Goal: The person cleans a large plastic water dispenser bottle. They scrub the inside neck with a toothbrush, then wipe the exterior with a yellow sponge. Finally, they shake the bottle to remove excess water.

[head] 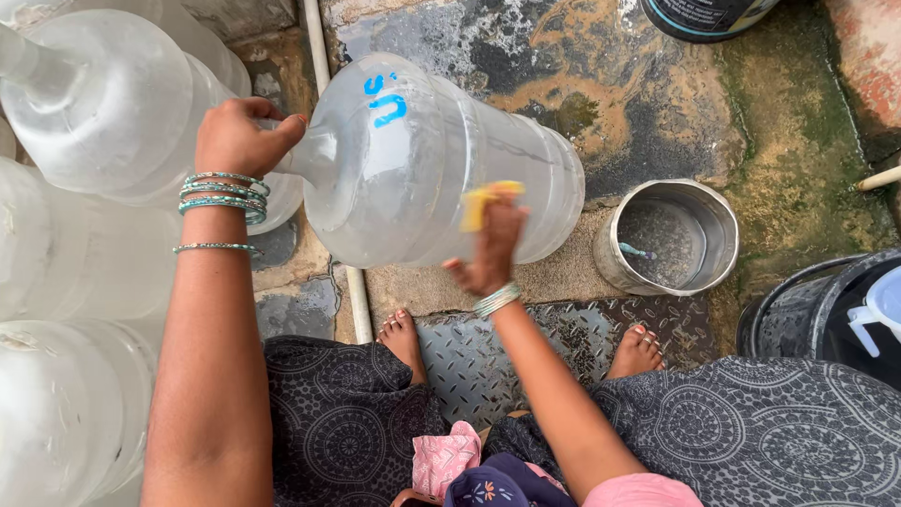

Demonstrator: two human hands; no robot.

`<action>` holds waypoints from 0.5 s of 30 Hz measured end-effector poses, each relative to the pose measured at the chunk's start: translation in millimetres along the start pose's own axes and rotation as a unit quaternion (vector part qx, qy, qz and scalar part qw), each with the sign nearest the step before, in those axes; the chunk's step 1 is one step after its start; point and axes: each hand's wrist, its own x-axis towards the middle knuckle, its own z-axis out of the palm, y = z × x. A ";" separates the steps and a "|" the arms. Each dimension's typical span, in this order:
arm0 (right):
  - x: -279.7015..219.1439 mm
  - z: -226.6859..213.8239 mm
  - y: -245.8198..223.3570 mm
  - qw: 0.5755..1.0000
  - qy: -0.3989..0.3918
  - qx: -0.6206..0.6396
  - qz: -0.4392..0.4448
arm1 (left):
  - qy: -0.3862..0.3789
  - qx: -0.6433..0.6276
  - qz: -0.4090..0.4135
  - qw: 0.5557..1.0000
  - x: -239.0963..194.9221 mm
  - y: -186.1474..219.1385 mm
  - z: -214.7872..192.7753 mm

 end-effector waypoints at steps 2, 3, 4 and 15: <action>-37.4 3.0 63.7 0.991 0.039 -0.065 0.110 | 0.005 0.000 0.007 1.000 -1.7 -0.4 0.4; -54.8 3.0 96.7 0.980 0.053 -0.054 0.185 | 0.012 -0.001 0.017 1.000 -1.4 -1.5 0.0; -71.5 1.3 127.5 0.958 0.056 0.023 0.281 | 0.018 -0.001 0.027 0.999 -0.7 -2.7 0.0; -69.8 -20.6 234.4 0.623 0.067 0.490 0.606 | 0.033 0.034 -0.028 0.998 13.2 -18.1 5.6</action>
